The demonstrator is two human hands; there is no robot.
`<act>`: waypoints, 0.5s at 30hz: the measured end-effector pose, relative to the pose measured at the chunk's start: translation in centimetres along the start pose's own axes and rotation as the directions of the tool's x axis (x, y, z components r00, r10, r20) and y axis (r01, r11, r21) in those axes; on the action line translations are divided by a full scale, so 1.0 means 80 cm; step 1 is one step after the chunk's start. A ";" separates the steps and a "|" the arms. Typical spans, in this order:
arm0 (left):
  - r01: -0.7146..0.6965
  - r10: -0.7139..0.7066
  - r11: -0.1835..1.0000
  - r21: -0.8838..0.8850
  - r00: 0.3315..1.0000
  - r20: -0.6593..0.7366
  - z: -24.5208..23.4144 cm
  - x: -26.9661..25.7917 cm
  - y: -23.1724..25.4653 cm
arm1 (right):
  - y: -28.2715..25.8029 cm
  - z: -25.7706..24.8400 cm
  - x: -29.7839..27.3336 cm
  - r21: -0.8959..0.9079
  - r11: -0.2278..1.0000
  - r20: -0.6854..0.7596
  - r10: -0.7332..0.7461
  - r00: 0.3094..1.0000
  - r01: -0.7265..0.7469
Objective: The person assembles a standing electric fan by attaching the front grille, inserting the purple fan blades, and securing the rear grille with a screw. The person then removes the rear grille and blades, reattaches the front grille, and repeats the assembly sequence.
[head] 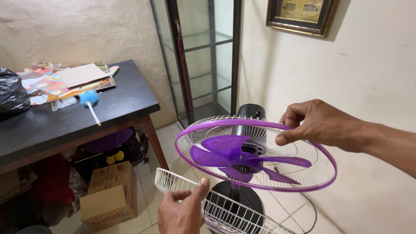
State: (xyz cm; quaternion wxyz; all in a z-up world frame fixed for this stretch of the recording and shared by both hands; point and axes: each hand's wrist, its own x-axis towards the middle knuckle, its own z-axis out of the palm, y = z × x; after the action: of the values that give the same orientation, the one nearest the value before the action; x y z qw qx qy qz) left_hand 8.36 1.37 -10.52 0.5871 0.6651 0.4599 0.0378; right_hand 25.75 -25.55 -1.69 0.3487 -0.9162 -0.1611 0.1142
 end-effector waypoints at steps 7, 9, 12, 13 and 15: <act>-0.056 0.060 0.995 -0.078 0.997 0.048 0.008 -0.004 0.023 | 0.013 0.001 0.007 0.628 0.714 0.224 0.217 0.950 -0.311; -0.055 0.059 0.996 -0.064 0.996 0.060 0.009 -0.006 0.025 | 0.013 0.004 0.007 0.635 0.699 0.128 0.326 0.937 -0.330; -0.061 0.062 0.998 -0.017 0.995 0.079 0.012 -0.009 0.025 | 0.012 0.013 0.004 0.674 0.696 -0.092 0.414 0.906 -0.249; -0.060 0.061 0.998 -0.008 0.996 0.072 0.012 -0.009 0.024 | 0.009 0.016 0.002 0.684 0.702 -0.177 0.427 0.887 -0.201; -0.060 0.060 0.998 0.002 0.997 0.055 0.013 -0.009 0.021 | -0.002 0.014 0.003 0.632 0.760 -0.269 0.403 0.875 -0.155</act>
State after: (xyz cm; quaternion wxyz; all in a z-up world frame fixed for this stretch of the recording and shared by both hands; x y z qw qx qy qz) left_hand 9.47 0.30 -9.13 0.5971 0.6804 0.4234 0.0363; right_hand 25.57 -24.68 -2.46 0.6196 -0.7785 0.0967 0.0259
